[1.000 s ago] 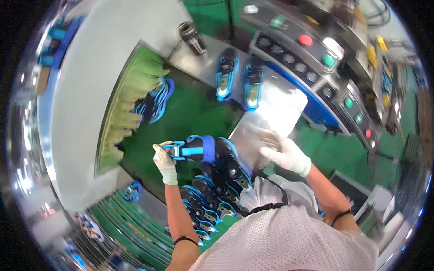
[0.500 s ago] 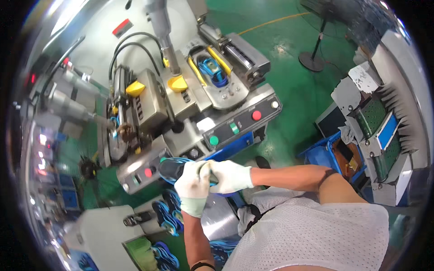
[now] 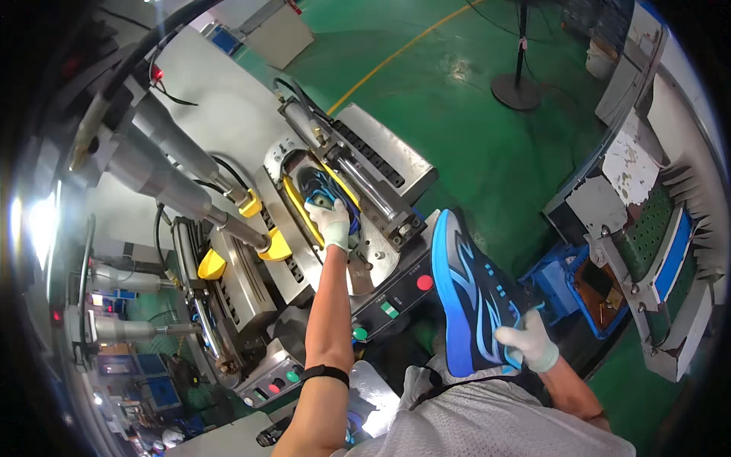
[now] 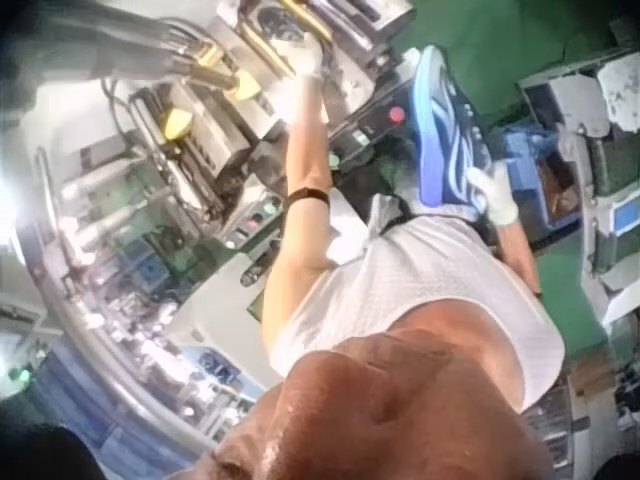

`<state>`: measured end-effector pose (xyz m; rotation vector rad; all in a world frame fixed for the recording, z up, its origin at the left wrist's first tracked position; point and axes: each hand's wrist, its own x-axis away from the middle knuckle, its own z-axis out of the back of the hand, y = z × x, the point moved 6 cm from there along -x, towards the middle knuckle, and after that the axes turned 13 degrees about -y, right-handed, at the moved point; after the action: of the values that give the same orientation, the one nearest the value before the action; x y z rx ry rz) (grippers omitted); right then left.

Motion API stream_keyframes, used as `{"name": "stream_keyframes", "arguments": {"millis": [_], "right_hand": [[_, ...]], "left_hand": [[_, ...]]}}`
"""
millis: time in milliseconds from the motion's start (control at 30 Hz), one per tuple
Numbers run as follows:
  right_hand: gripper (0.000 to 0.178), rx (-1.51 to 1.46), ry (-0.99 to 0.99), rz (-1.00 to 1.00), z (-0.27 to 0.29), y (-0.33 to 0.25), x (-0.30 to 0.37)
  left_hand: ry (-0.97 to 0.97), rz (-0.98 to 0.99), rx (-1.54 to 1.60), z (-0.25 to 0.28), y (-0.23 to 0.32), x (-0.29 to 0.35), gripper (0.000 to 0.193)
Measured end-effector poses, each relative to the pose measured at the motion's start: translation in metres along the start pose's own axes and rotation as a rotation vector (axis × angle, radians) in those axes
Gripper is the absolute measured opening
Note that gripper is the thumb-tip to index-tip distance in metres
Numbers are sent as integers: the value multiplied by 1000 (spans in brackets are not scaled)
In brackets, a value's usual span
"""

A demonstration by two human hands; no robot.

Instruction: Operating a pressing machine to process blue shoes on a factory production line.

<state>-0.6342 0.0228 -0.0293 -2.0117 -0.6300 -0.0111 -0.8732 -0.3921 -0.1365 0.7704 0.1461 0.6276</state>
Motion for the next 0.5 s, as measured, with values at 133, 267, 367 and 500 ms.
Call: {"name": "stream_keyframes", "arguments": {"millis": [133,267,367,500], "right_hand": [[81,-141,28,79,-6,6,2],[73,10,-22,-29,-16,10,-22],[70,182,-134,28,-43,-8,-55],[61,230,-257,-31,-89,-27,-134]], "left_hand": [[-31,-158,-36,12,-14,-29,90],[-351,27,541,90,1,-24,37],[-417,-57,857,138,-9,44,34],[-337,-95,868,207,-25,193,49]]}}
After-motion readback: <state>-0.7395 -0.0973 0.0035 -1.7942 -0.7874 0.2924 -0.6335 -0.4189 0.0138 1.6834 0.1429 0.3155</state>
